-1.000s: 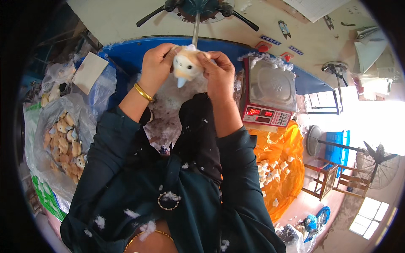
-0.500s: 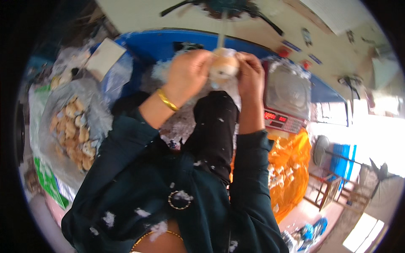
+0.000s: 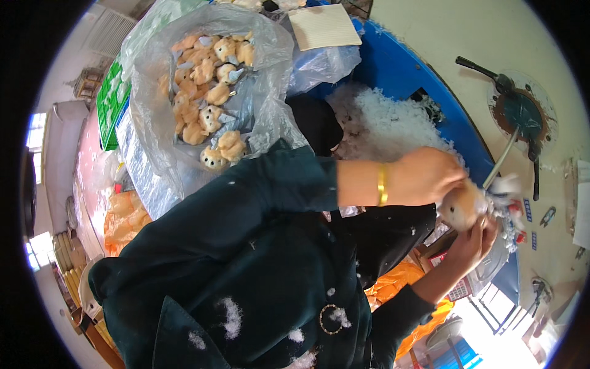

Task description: The person sits on the floor and repeatedly stuffs white cotton into small plush toy shells using both hands. They pick up each toy, insert cotton, and place the stuffed toy into a nearby plastic bag. The process is repeated for multiple toys.

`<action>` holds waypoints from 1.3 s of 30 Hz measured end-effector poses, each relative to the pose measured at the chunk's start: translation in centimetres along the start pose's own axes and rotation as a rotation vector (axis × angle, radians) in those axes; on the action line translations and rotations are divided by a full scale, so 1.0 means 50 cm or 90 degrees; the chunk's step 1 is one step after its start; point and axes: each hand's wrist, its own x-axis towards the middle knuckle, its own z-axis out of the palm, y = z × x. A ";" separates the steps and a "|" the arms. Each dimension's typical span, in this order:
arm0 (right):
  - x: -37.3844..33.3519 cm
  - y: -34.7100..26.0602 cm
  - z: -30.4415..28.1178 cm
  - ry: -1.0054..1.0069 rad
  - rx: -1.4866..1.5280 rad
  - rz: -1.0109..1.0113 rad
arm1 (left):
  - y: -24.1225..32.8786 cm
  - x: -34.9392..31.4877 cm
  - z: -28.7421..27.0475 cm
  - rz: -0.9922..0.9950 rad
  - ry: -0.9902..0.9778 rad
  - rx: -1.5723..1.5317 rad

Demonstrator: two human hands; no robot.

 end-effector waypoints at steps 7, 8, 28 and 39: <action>-0.196 0.013 -0.558 -0.277 -0.800 0.204 | -0.204 -0.391 -0.347 -0.298 -0.037 0.553; -0.258 -0.025 -0.556 -0.175 -0.846 0.396 | -0.177 -0.399 -0.409 -0.501 -0.069 0.469; -0.105 -0.028 0.080 -0.379 -0.520 0.018 | -0.303 -0.501 -0.531 -0.431 0.381 0.108; -0.149 -0.049 0.371 -0.461 -0.347 -0.602 | -0.153 -0.172 -0.252 -0.391 0.006 -0.415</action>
